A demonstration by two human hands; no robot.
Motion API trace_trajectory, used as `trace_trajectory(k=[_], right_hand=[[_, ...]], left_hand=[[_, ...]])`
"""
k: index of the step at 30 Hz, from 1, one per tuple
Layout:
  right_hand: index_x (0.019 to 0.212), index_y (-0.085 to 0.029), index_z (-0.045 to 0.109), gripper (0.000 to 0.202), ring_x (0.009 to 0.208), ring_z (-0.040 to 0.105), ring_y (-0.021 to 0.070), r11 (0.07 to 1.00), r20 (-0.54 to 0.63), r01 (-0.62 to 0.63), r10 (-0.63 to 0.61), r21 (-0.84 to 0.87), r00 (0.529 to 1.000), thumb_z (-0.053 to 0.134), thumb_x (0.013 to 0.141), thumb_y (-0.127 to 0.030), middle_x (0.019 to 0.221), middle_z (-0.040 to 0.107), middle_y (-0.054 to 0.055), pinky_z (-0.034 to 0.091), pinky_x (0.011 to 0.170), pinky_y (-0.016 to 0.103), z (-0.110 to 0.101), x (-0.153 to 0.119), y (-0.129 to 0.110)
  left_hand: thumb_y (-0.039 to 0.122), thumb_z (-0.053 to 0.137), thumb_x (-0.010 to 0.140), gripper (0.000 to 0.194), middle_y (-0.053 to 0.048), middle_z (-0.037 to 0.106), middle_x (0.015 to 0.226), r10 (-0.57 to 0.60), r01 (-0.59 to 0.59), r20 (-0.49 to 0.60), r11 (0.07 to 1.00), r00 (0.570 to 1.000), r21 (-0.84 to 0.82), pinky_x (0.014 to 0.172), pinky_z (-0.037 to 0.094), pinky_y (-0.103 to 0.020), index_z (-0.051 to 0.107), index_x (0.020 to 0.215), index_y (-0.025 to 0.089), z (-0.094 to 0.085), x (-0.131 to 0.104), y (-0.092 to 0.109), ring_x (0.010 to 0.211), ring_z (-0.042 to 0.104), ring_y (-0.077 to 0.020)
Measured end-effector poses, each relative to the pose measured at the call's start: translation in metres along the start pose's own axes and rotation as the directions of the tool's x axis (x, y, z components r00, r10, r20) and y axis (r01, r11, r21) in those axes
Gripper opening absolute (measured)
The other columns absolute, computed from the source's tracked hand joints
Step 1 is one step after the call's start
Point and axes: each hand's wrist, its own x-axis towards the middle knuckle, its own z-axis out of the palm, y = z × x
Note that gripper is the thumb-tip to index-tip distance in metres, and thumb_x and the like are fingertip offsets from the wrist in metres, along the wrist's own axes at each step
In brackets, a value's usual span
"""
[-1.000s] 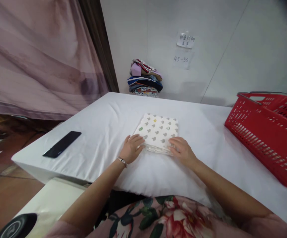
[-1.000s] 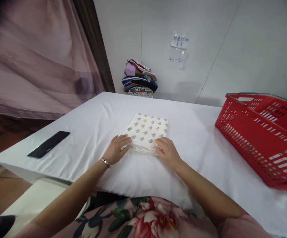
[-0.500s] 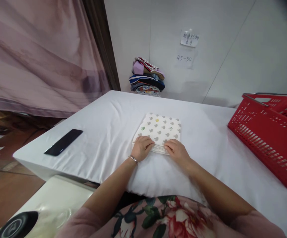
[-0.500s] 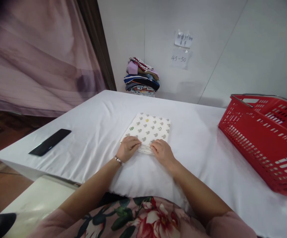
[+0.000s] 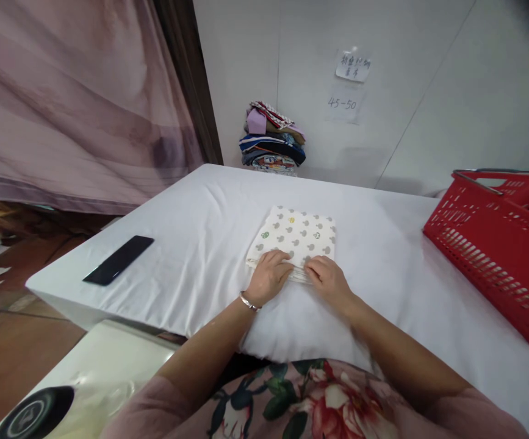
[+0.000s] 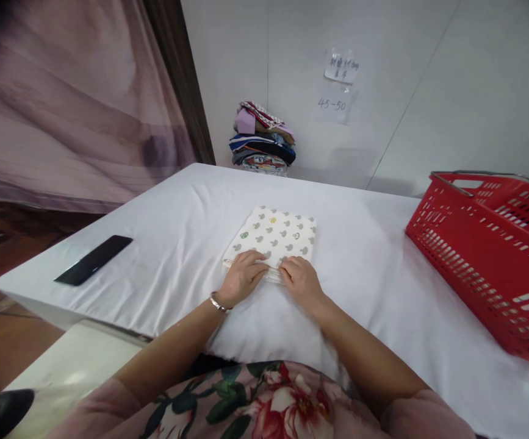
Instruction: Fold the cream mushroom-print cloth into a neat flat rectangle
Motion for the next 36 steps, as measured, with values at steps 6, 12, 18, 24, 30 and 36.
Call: trace_trajectory(k=[6, 12, 18, 24, 30, 36], right_hand=[[0.077, -0.021, 0.059, 0.024, 0.074, 0.051, 0.0172, 0.999, -0.011, 0.024, -0.025, -0.023, 1.0, 0.04, 0.091, -0.022, 0.077, 0.058, 0.003, 0.039, 0.068, 0.03, 0.003, -0.001, 0.0], [0.083, -0.021, 0.061, 0.022, 0.078, 0.052, 0.018, 0.999, -0.02, 0.019, -0.02, -0.028, 1.0, 0.04, 0.091, -0.021, 0.081, 0.06, 0.003, 0.04, 0.072, 0.032, 0.005, -0.003, -0.002], [0.097, -0.021, 0.062, 0.026, 0.083, 0.054, 0.0205, 0.997, -0.027, 0.042, -0.043, -0.058, 0.999, 0.037, 0.091, -0.019, 0.092, 0.063, 0.006, 0.042, 0.073, 0.034, 0.006, -0.004, -0.002], [0.101, -0.019, 0.062, 0.024, 0.084, 0.052, 0.0219, 0.983, 0.043, 0.12, -0.115, -0.137, 0.992, 0.043, 0.085, -0.014, 0.092, 0.061, 0.007, 0.041, 0.075, 0.035, 0.008, -0.004, 0.0], [0.096, -0.019, 0.062, 0.021, 0.082, 0.052, 0.02, 0.99, 0.003, 0.101, -0.101, -0.101, 0.995, 0.041, 0.09, -0.018, 0.09, 0.061, 0.007, 0.039, 0.073, 0.033, 0.01, -0.002, 0.001], [0.082, -0.019, 0.059, 0.024, 0.073, 0.049, 0.0182, 0.993, -0.022, 0.088, -0.09, -0.078, 0.996, 0.037, 0.09, -0.013, 0.077, 0.057, 0.005, 0.037, 0.067, 0.03, 0.012, 0.0, 0.001]], left_hand=[[0.024, 0.043, 0.091, 0.023, -0.005, 0.06, 0.105, 0.015, -0.016, 0.053, 1.0, 0.998, 0.013, 0.093, 0.039, -0.039, 0.067, 0.093, 0.023, 0.0, 0.004, 0.003, 0.107, 0.049, -0.0199], [0.016, 0.042, 0.089, 0.022, -0.005, 0.059, 0.102, 0.049, -0.05, 0.031, 0.999, 0.998, 0.019, 0.091, 0.039, -0.036, 0.063, 0.087, 0.02, 0.005, 0.006, 0.004, 0.103, 0.049, -0.019], [0.015, 0.036, 0.092, 0.024, -0.006, 0.058, 0.105, 0.071, -0.07, -0.016, 0.997, 0.997, 0.014, 0.092, 0.038, -0.036, 0.059, 0.088, 0.018, 0.006, 0.003, 0.007, 0.107, 0.047, -0.0183], [0.018, 0.036, 0.092, 0.022, -0.006, 0.059, 0.099, 0.065, -0.065, -0.031, 0.998, 0.997, -0.004, 0.087, 0.04, -0.035, 0.057, 0.089, 0.018, 0.006, 0.003, 0.007, 0.099, 0.05, -0.0184], [0.02, 0.034, 0.094, 0.023, -0.005, 0.06, 0.09, 0.066, -0.066, -0.044, 0.998, 0.997, 0.003, 0.081, 0.041, -0.035, 0.056, 0.086, 0.017, 0.009, 0.005, 0.005, 0.087, 0.052, -0.0173], [0.022, 0.035, 0.094, 0.022, -0.003, 0.06, 0.085, 0.074, -0.074, -0.05, 0.997, 0.996, -0.004, 0.08, 0.041, -0.035, 0.054, 0.085, 0.018, 0.01, 0.005, 0.004, 0.083, 0.053, -0.0171]])
